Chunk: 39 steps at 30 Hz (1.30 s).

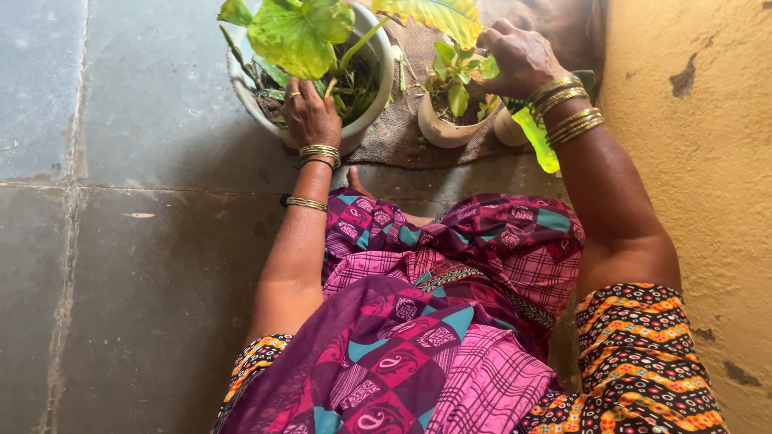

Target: The person sits on the floor and waters three potted plants using a green spray bottle. They hold the plants steady with one hand while spraying the leaves and soil with the other hand, moving between the pots to ensure each receives water.

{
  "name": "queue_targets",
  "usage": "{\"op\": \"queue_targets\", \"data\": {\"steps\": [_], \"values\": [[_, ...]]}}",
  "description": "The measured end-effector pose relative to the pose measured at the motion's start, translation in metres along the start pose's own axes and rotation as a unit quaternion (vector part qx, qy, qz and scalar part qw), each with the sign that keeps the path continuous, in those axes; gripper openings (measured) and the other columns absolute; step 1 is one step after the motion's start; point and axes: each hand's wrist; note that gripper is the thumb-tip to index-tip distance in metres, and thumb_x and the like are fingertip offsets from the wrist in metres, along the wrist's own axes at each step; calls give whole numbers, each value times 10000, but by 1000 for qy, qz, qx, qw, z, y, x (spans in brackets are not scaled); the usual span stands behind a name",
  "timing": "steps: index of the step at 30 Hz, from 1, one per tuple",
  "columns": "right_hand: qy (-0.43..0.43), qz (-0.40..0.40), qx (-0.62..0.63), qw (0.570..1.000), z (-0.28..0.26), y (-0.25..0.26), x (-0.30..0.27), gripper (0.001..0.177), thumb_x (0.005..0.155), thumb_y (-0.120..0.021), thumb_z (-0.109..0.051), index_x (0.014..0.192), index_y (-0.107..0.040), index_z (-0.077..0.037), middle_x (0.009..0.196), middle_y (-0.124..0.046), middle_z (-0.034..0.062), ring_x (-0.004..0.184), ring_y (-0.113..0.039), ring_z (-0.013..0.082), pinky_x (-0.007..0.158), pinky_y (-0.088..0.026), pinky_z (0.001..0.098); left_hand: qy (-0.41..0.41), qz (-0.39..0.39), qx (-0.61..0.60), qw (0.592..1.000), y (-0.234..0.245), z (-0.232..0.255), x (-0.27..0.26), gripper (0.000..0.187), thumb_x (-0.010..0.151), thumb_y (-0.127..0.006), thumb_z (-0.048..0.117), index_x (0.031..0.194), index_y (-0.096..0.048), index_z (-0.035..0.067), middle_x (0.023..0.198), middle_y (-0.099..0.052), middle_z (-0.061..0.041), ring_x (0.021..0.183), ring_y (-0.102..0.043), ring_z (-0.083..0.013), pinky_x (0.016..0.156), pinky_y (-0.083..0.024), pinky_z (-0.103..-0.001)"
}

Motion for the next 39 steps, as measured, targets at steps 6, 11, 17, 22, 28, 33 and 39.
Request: {"op": "queue_targets", "data": {"steps": [6,11,17,22,28,33,39], "values": [[-7,27,31,999,-17,7,-8,638,782,-862,-355,1282,-647,-22,1214,-638,192,1041,-662,402,891,-541,505,-4,13,-8,1000,1,5,0,456,850,-791,173,1220,-567,28,1427,-504,-209,1349,-496,-382,1045,-436,-566],[24,10,22,999,-43,10,-9,637,776,-832,-309,1307,-631,-20,1259,-627,193,1031,-676,380,883,-555,488,34,20,-69,997,-12,-4,6,441,853,-760,146,1232,-576,14,1369,-578,-223,1292,-555,-382,1048,-462,-508],[94,-15,27,995,-88,10,31,630,757,-814,-220,1323,-619,-25,1239,-645,166,1014,-680,364,858,-563,474,99,9,-217,971,-27,-29,18,391,886,-681,117,1257,-612,15,1303,-652,-196,1225,-615,-362,1056,-493,-438],[149,-24,45,988,-133,-20,90,625,664,-791,-137,1271,-667,-57,1108,-646,129,800,-663,294,653,-561,416,21,50,-208,977,-29,-28,22,382,824,-728,126,1171,-665,-20,1336,-616,-239,1210,-599,-394,1043,-480,-453],[175,-38,26,983,-162,-59,126,360,766,-779,-190,1053,-686,5,954,-621,134,710,-630,278,614,-542,408,1,80,-168,982,-20,-10,24,217,805,-758,150,942,-704,-9,1192,-687,-241,1073,-634,-384,938,-538,-471],[173,33,78,981,-168,-47,108,483,771,-791,-213,1137,-584,25,1084,-621,202,793,-637,320,677,-550,431,97,-67,-365,923,-9,4,43,134,866,-669,142,800,-694,28,744,-720,-148,702,-691,-319,685,-552,-435],[121,120,151,974,-161,-20,43,637,839,-777,-209,1395,-517,-36,1357,-582,179,1054,-686,334,819,-589,441,29,90,-310,946,-17,-11,38,172,794,-705,148,692,-619,39,623,-656,-139,543,-632,-318,513,-496,-440]]}}
Point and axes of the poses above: each hand's wrist, its own x-axis towards the middle knuckle, its own y-axis out of the back of the hand, z = x × y
